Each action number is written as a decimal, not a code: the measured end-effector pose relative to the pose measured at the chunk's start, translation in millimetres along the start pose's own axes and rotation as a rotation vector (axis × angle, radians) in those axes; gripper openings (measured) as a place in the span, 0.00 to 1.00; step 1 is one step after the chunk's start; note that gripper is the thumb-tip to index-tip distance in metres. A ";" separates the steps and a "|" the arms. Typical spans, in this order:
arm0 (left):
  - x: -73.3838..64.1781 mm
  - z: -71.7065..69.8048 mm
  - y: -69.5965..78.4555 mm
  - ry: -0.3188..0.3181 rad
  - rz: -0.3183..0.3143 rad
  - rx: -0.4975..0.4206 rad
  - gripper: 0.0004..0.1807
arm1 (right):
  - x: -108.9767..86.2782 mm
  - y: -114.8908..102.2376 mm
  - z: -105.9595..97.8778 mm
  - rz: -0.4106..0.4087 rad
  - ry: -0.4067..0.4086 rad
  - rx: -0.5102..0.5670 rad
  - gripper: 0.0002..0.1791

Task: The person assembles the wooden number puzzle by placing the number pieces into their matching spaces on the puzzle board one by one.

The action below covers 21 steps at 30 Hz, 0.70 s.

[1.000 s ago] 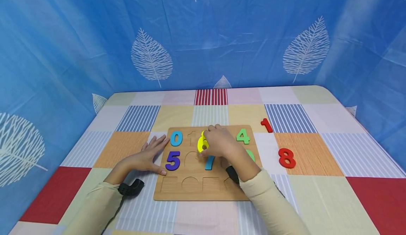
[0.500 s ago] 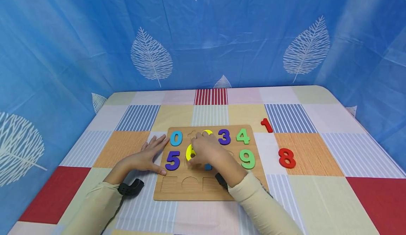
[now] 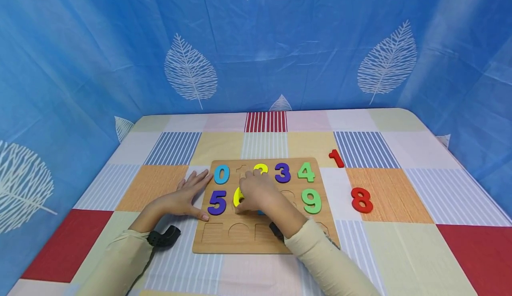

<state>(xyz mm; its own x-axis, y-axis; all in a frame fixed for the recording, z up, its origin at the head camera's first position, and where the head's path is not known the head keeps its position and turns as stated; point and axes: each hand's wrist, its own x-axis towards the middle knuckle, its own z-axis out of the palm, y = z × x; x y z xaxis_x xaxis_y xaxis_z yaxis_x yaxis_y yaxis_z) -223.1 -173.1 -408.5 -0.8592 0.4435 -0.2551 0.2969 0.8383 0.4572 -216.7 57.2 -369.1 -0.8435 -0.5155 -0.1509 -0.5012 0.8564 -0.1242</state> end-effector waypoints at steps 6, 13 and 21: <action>2.0 -0.3 1.2 0.002 0.010 0.015 0.63 | -3.5 -2.6 1.1 0.005 0.012 -0.020 0.42; 2.5 -0.3 2.0 -0.001 0.007 0.012 0.63 | -6.0 -6.3 2.0 0.003 -0.001 -0.033 0.45; 1.3 0.6 0.0 -0.004 -0.010 0.008 0.63 | -5.4 -7.2 5.2 -0.028 -0.008 -0.035 0.41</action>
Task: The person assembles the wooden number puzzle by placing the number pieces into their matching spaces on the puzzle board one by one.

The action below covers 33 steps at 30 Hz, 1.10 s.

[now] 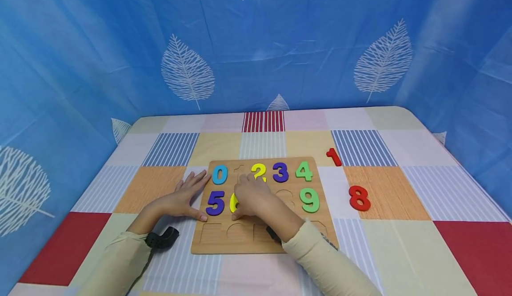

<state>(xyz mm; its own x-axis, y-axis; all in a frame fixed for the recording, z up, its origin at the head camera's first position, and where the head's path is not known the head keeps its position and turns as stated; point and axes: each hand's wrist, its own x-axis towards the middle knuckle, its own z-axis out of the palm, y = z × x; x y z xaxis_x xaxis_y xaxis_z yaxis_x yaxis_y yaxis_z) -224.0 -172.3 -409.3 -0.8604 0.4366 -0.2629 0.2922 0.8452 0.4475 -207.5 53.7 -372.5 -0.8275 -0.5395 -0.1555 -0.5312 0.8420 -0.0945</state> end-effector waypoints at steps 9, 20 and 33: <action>0.5 1.5 1.3 0.001 -0.020 0.005 0.63 | -2.8 20.0 -3.0 -0.059 0.021 0.141 0.34; 0.0 -1.3 -1.0 0.005 0.002 0.000 0.63 | -29.7 78.7 -3.4 -0.031 0.128 0.169 0.30; -1.4 0.1 2.6 0.007 0.007 0.010 0.63 | -85.5 143.1 1.9 0.018 0.211 0.213 0.31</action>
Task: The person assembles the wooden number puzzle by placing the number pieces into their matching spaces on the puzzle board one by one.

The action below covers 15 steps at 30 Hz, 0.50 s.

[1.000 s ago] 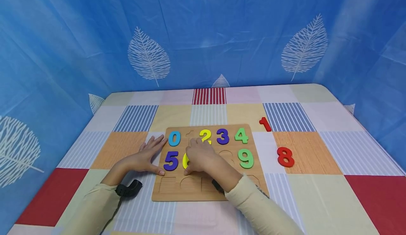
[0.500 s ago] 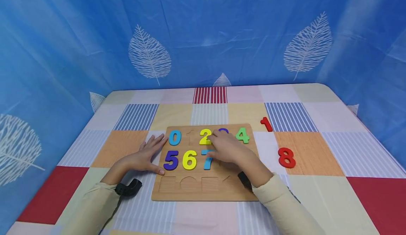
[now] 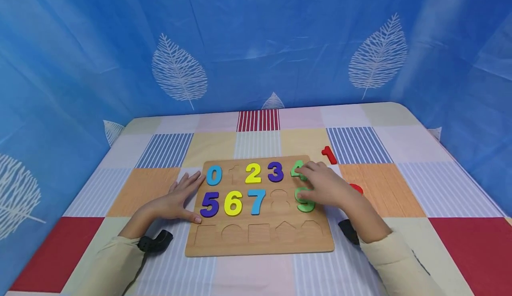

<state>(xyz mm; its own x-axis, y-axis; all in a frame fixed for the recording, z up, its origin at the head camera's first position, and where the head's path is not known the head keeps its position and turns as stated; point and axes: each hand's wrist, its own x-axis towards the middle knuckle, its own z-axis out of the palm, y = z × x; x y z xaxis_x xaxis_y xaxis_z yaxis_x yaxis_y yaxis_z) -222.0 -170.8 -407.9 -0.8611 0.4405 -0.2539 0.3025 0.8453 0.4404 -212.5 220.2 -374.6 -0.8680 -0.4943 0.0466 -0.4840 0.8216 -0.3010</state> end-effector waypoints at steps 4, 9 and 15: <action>-0.3 1.8 0.5 0.002 0.012 -0.006 0.63 | -29.0 24.5 -5.0 0.065 -0.009 0.006 0.36; -1.3 1.5 1.3 0.012 0.000 -0.009 0.63 | -56.6 47.3 -10.3 0.210 -0.067 0.032 0.44; 0.8 2.0 0.8 0.015 -0.024 -0.009 0.64 | -68.9 62.6 -13.5 0.279 -0.091 0.039 0.49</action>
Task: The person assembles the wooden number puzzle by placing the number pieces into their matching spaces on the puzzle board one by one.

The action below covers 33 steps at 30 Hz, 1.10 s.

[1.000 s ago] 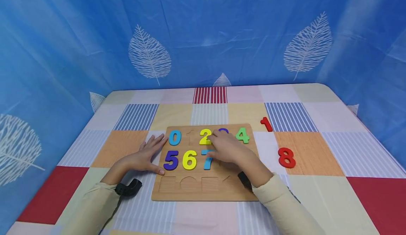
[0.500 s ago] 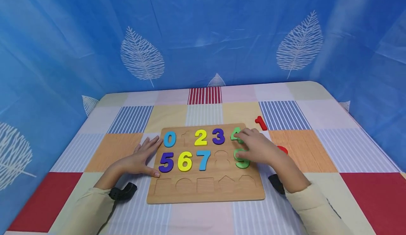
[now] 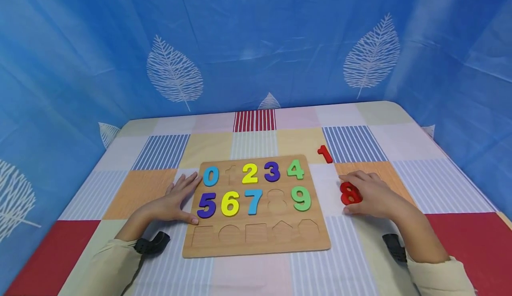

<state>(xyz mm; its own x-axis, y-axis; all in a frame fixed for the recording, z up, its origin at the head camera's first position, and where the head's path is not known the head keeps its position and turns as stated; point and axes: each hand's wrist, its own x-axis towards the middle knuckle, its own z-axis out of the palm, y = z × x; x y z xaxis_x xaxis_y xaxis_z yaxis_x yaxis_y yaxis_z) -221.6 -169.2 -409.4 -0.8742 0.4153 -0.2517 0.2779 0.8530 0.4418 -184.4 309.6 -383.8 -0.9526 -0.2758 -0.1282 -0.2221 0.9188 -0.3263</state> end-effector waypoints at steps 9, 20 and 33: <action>-0.1 0.8 -2.7 -0.001 0.008 0.005 0.64 | 1.3 7.3 2.8 -0.008 -0.013 -0.040 0.44; -1.3 -0.2 -0.9 0.005 0.018 0.004 0.63 | 4.5 3.1 -2.2 -0.028 -0.016 -0.075 0.39; -1.7 -0.6 -0.1 0.000 0.014 0.010 0.63 | 9.0 -13.0 -9.0 -0.072 0.031 -0.075 0.37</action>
<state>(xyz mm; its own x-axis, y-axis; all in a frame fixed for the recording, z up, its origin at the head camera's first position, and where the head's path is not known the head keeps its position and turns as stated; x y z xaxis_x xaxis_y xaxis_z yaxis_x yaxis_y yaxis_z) -220.4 -170.2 -408.5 -0.8699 0.4277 -0.2457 0.2945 0.8499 0.4370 -192.0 297.7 -372.3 -0.9393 -0.3341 -0.0778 -0.3039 0.9158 -0.2627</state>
